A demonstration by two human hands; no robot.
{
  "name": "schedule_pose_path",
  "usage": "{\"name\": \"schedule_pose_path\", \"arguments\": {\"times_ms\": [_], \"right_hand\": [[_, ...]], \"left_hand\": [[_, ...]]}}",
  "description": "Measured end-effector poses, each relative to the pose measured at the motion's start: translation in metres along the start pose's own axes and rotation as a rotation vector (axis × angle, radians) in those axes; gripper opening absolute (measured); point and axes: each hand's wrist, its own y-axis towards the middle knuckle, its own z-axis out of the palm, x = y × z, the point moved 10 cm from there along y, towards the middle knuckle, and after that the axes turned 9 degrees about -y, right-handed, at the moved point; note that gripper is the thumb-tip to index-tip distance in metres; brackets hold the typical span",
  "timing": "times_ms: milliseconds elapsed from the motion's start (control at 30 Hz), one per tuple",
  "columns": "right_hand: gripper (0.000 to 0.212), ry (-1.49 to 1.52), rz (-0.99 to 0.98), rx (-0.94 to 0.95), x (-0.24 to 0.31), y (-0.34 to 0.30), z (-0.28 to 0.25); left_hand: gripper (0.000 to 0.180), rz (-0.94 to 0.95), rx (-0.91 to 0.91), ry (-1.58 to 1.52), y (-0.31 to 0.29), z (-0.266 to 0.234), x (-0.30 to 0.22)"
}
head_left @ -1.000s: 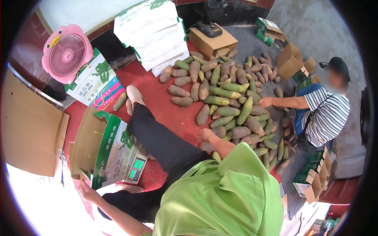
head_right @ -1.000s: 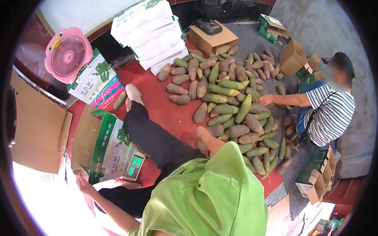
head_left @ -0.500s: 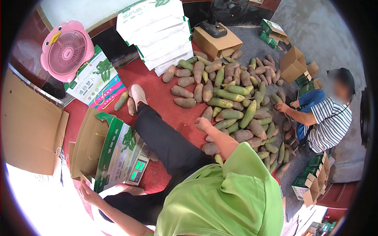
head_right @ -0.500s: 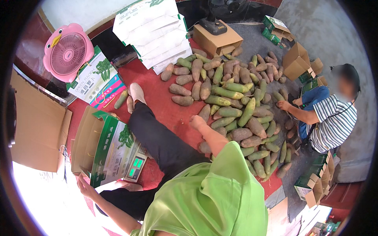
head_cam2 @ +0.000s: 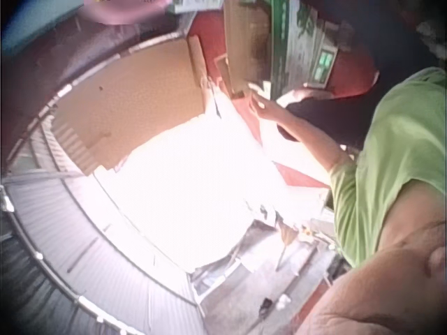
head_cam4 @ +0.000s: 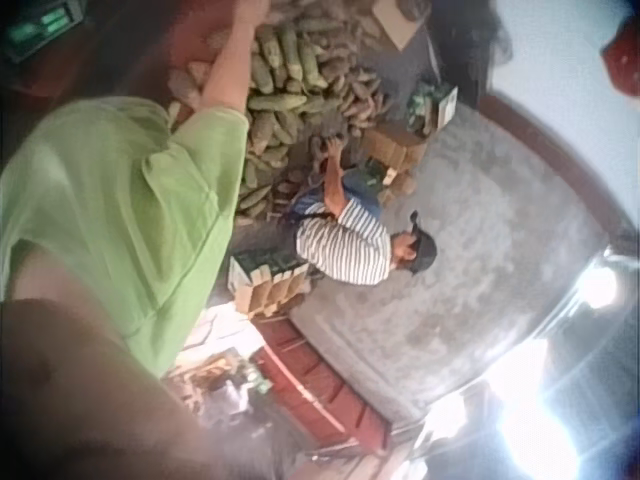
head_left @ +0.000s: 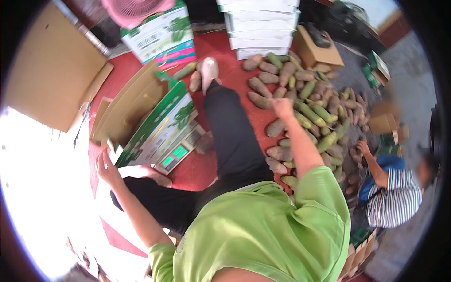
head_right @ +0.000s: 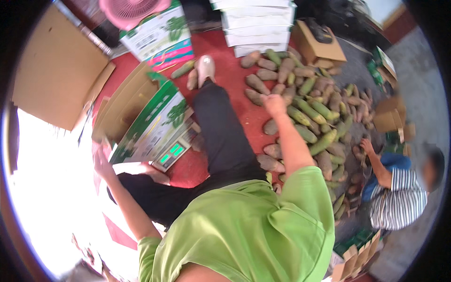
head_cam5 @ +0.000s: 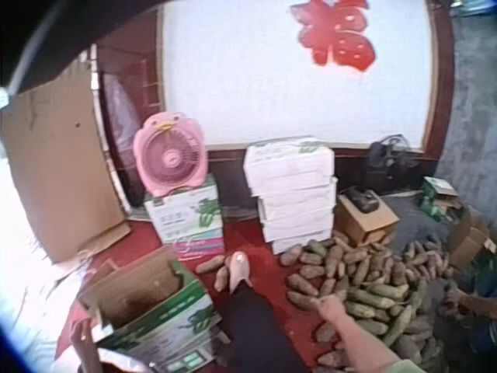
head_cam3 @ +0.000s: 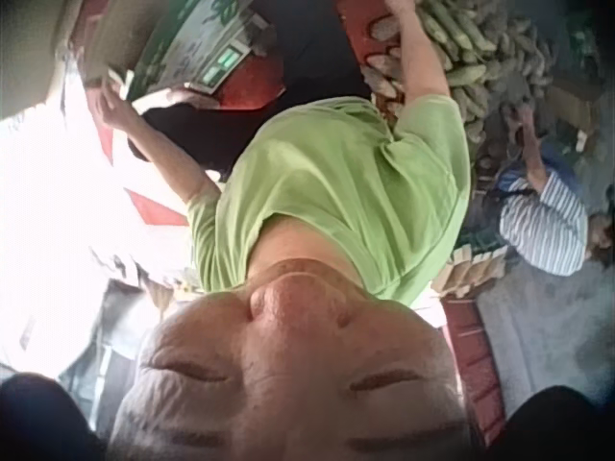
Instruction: Picking up green radishes from a floor pile, weighing them, and packing them into cardboard boxes.
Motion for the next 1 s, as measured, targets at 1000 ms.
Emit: {"name": "schedule_pose_path", "arguments": {"times_ms": [1000], "right_hand": [[0.024,-0.256,-1.416,-0.400,0.560,-0.053,0.010]], "left_hand": [[0.017,0.195,0.730,0.353,0.001,0.102,-0.081]]}}
